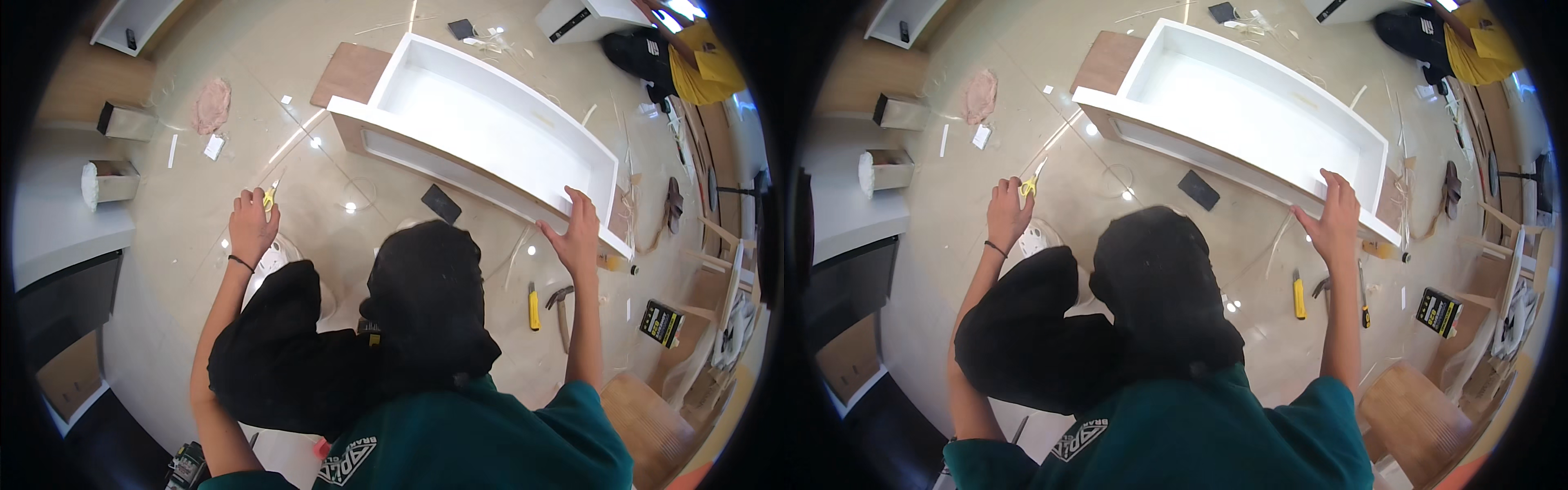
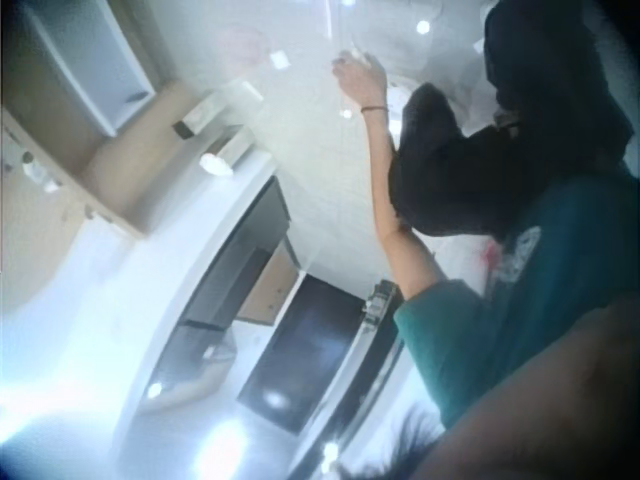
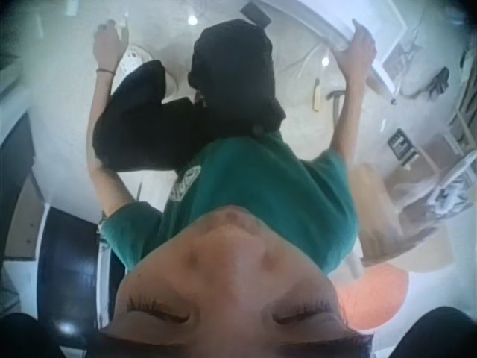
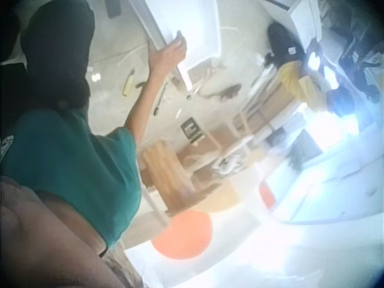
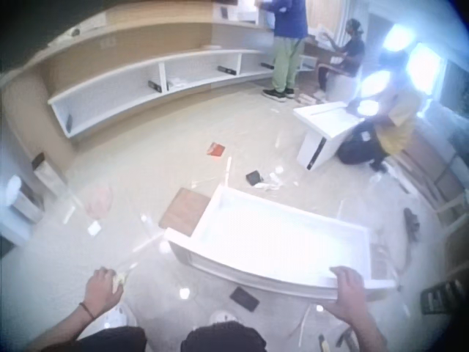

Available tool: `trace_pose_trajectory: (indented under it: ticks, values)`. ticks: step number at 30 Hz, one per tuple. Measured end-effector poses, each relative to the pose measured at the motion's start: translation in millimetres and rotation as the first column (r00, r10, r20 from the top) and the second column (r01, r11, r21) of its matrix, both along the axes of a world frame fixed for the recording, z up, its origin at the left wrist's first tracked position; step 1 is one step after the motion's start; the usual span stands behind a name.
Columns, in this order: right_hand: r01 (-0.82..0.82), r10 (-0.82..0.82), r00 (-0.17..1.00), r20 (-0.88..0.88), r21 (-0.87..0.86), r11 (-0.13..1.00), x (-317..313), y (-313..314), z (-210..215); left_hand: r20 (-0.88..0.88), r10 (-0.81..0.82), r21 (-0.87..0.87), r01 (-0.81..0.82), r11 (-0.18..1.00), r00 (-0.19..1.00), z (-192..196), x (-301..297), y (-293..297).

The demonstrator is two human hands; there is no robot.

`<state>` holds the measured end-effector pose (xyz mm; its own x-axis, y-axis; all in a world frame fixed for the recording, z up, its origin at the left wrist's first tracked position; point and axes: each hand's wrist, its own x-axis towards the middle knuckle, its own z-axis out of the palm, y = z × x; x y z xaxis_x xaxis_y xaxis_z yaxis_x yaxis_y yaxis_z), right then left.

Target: The person assembles a white drawer unit on the floor, using a hammer to tap edges and a utility knife to trim excess material. They handle the drawer, hammer, and utility knife while working on the floor.

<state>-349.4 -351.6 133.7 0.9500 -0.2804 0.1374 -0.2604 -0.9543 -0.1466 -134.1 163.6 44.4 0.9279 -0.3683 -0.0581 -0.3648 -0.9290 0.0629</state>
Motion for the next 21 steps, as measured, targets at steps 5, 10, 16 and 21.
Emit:
trace_pose_trajectory:
  ticks: [5,10,16,21]
  values:
    - [0.091,-0.090,0.971,0.223,0.008,0.996,-66,21,-66,-0.007,-0.015,-0.025,0.015,1.000,1.000,-7,-5,-8]
    - [0.563,-0.132,0.760,-0.637,0.543,0.623,-169,129,-158,-0.295,0.189,-0.088,-0.224,0.971,0.937,-47,-65,26]
    - [0.660,0.101,0.555,-0.826,0.511,0.551,-156,192,-237,-0.547,0.386,0.009,-0.456,0.890,0.742,-107,-179,41]
    - [0.663,0.135,0.517,-0.845,0.495,0.562,-64,207,-264,-0.622,0.458,0.031,-0.564,0.825,0.636,-137,-196,-21]
